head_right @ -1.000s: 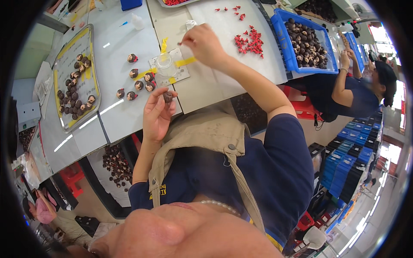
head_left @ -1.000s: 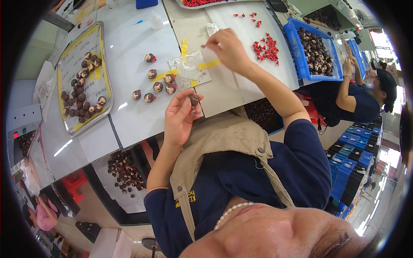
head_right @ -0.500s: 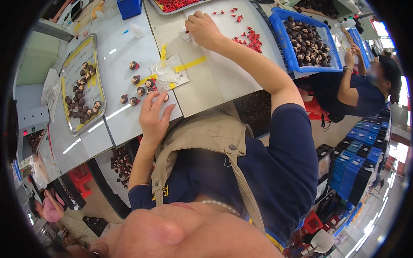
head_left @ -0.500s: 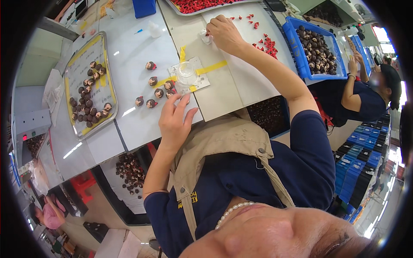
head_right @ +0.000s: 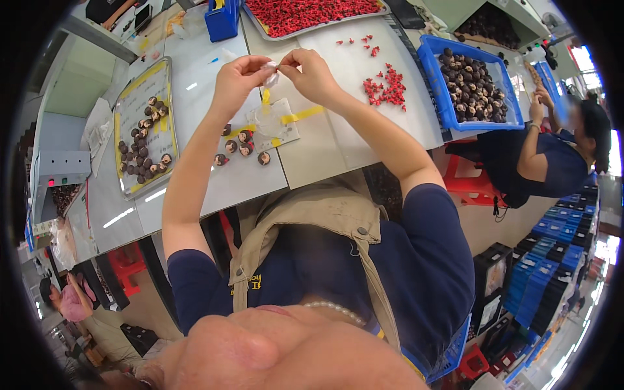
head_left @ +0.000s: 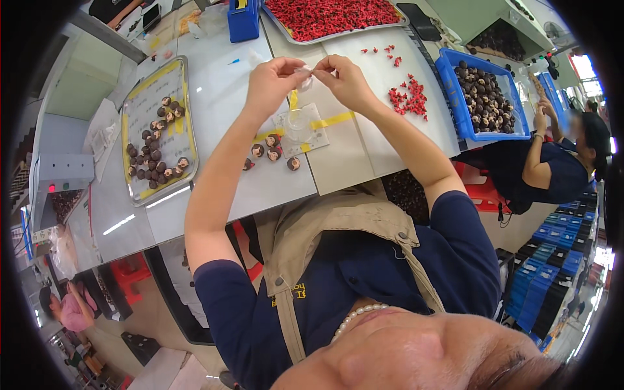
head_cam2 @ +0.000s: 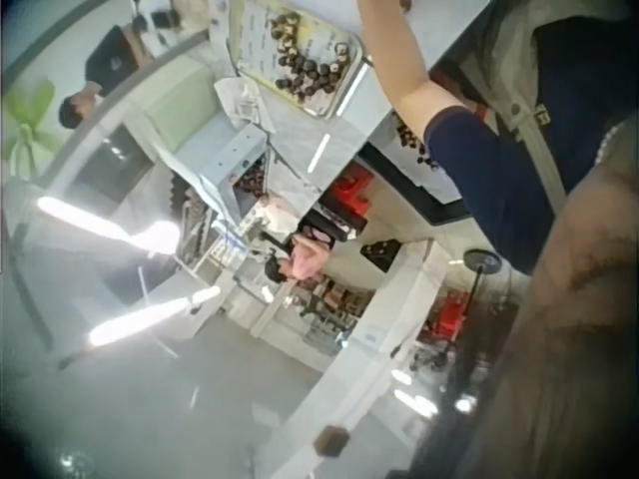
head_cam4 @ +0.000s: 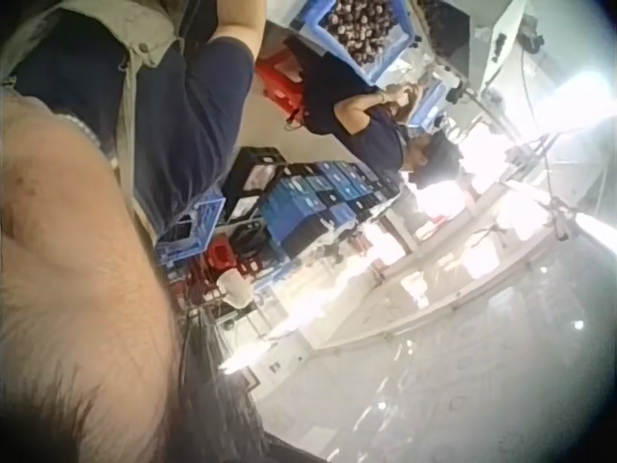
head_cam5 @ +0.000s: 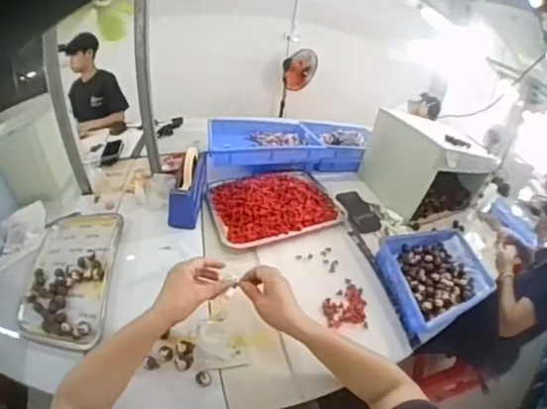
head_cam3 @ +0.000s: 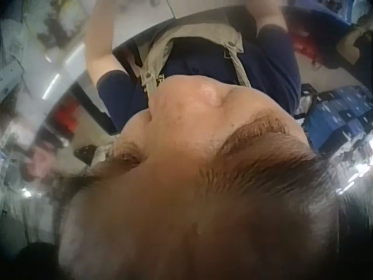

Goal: Assembling small decorative plastic or foam components at a factory workbench.

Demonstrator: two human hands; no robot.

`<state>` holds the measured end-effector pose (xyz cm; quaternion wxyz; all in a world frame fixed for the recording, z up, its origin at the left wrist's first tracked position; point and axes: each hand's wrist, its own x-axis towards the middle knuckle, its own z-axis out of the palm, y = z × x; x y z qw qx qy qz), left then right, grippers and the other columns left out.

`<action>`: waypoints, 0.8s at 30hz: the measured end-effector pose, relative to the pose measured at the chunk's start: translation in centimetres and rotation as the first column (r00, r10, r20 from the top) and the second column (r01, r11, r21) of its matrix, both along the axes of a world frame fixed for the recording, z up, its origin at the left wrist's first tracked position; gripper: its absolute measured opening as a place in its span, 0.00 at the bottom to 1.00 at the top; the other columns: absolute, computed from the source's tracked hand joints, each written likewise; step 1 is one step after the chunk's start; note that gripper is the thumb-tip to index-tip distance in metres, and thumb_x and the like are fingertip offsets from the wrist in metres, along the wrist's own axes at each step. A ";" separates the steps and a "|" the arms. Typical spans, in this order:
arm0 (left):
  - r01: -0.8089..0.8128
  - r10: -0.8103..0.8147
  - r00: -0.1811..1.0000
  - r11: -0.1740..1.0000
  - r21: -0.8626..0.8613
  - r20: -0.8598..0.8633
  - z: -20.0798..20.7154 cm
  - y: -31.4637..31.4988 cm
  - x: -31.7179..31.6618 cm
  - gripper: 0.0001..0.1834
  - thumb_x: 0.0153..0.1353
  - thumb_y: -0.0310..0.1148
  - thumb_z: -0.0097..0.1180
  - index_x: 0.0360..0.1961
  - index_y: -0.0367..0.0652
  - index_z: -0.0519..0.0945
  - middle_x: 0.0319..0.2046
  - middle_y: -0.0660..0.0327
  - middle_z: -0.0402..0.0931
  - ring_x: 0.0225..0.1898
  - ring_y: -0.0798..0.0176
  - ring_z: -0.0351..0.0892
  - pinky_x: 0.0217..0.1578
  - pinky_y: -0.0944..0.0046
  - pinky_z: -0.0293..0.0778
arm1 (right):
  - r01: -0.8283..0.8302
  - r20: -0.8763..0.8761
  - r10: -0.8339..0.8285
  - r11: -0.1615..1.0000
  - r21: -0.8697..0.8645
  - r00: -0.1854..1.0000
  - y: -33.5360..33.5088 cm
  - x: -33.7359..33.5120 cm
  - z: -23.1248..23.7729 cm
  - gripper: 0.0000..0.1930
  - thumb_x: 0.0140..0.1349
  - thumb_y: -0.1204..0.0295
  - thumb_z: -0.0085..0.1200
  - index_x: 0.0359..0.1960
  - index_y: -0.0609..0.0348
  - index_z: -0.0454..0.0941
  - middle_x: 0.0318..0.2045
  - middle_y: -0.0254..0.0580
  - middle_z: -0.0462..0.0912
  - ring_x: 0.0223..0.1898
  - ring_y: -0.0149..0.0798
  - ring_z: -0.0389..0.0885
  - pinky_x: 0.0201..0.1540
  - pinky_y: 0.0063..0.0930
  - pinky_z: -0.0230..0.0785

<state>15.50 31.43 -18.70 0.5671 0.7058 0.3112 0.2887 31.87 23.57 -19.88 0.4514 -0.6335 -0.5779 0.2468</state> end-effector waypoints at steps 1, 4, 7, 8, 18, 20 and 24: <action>-0.004 0.004 1.000 1.000 0.004 -0.001 -0.3 0.1 0.0 0.15 0.56 0.29 0.58 0.43 0.33 0.76 0.33 0.60 0.79 0.34 0.71 0.77 0.36 0.72 0.74 | 0.005 -0.020 -0.004 0.999 0.035 1.000 0.0 -0.1 0.0 0.08 0.56 0.71 0.55 0.33 0.64 0.78 0.28 0.41 0.80 0.31 0.35 0.75 0.36 0.28 0.68; -0.034 0.046 0.985 0.996 -0.078 0.164 0.0 0.1 0.2 0.10 0.57 0.25 0.55 0.41 0.34 0.78 0.33 0.60 0.79 0.33 0.72 0.78 0.36 0.73 0.74 | -0.051 -0.352 0.042 0.999 -0.015 0.935 0.7 0.9 -1.1 0.08 0.58 0.70 0.54 0.33 0.62 0.77 0.28 0.36 0.78 0.31 0.30 0.73 0.36 0.24 0.65; -0.173 0.198 0.953 0.977 -0.122 0.231 -0.9 1.1 -0.8 0.10 0.57 0.24 0.54 0.40 0.34 0.78 0.33 0.60 0.79 0.33 0.71 0.78 0.36 0.72 0.75 | -0.265 -0.790 0.117 0.962 -0.059 0.601 0.8 1.7 -1.9 0.08 0.60 0.69 0.53 0.35 0.61 0.76 0.30 0.30 0.75 0.32 0.24 0.69 0.38 0.18 0.61; -0.214 0.232 0.949 0.971 -0.104 0.212 -0.8 1.2 -1.1 0.10 0.57 0.24 0.55 0.40 0.34 0.78 0.34 0.60 0.80 0.34 0.71 0.78 0.36 0.72 0.75 | -0.370 -0.907 0.138 0.929 -0.020 0.397 0.8 1.9 -2.0 0.09 0.61 0.68 0.52 0.37 0.61 0.74 0.31 0.28 0.74 0.34 0.21 0.67 0.39 0.15 0.60; -0.083 0.125 0.969 0.978 -0.193 0.215 1.4 -0.6 0.6 0.11 0.57 0.28 0.56 0.41 0.34 0.79 0.32 0.60 0.80 0.32 0.71 0.78 0.36 0.72 0.76 | -0.071 -0.483 0.064 0.997 0.003 0.873 0.0 0.0 -1.0 0.10 0.62 0.67 0.51 0.37 0.61 0.74 0.29 0.25 0.72 0.31 0.19 0.64 0.35 0.14 0.58; -0.058 0.102 0.976 0.973 -0.222 0.194 1.6 -0.8 0.5 0.11 0.58 0.29 0.57 0.41 0.35 0.80 0.32 0.61 0.80 0.32 0.72 0.78 0.36 0.72 0.76 | -0.057 -0.422 0.047 0.998 -0.011 0.905 -0.2 0.0 -0.7 0.11 0.62 0.66 0.51 0.37 0.62 0.73 0.28 0.25 0.71 0.29 0.19 0.63 0.33 0.13 0.57; -0.044 0.098 0.970 0.971 -0.235 0.222 1.7 -0.6 0.6 0.10 0.58 0.29 0.57 0.39 0.35 0.81 0.32 0.61 0.80 0.31 0.71 0.78 0.35 0.72 0.76 | -0.042 -0.411 0.037 0.999 -0.004 0.911 -0.2 0.0 -0.8 0.10 0.62 0.66 0.51 0.37 0.61 0.73 0.28 0.25 0.71 0.28 0.19 0.62 0.32 0.13 0.57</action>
